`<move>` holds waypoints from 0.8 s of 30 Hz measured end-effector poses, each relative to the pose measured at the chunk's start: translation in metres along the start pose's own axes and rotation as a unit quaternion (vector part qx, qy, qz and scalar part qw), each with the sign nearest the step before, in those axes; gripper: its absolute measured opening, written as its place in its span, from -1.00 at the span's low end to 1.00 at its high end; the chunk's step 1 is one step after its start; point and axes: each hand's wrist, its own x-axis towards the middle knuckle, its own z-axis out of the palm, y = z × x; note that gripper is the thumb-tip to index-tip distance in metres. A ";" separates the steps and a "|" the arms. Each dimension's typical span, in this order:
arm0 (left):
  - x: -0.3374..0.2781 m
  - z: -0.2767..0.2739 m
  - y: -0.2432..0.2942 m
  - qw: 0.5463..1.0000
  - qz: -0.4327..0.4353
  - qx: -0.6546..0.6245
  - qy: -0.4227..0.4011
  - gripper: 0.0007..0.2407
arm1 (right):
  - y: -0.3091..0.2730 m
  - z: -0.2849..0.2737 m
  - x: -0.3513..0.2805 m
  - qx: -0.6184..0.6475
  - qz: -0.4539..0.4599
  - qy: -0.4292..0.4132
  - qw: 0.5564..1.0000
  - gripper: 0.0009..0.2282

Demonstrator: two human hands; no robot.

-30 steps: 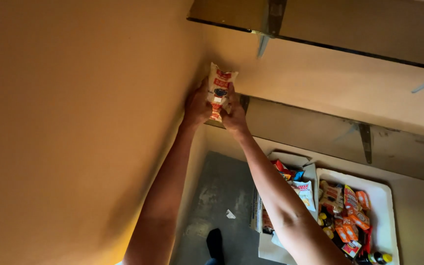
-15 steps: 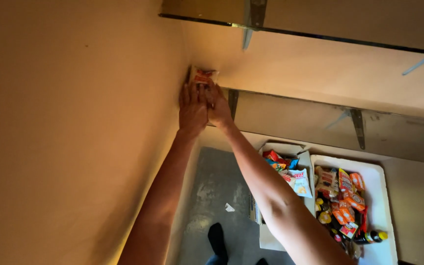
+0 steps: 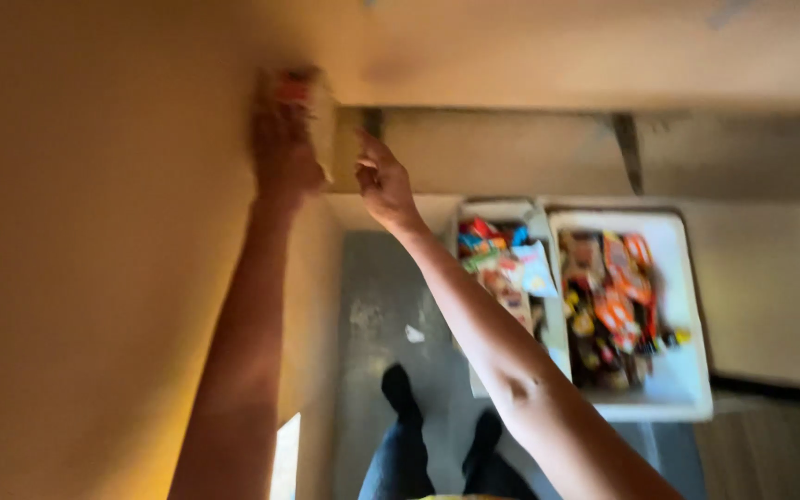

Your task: The recorder is taking small packets of sugar from a box and placing them neatly on a glass shelf.

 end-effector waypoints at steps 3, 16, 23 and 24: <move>-0.021 0.009 0.038 0.998 -0.056 0.019 -0.006 -0.24 | 0.027 -0.028 -0.023 0.043 -0.117 0.084 0.989 -0.51; -0.155 0.113 0.327 0.976 -0.058 -0.148 -0.147 -0.24 | 0.117 -0.266 -0.206 0.054 0.056 0.126 0.989 -0.67; -0.273 0.255 0.367 0.985 -0.041 -0.102 -0.134 -0.41 | 0.198 -0.337 -0.295 -0.023 0.192 0.139 0.971 -0.75; -0.286 0.270 0.370 0.983 -0.038 -0.074 -0.162 -0.37 | 0.206 -0.339 -0.306 -0.025 0.275 0.136 0.951 -0.73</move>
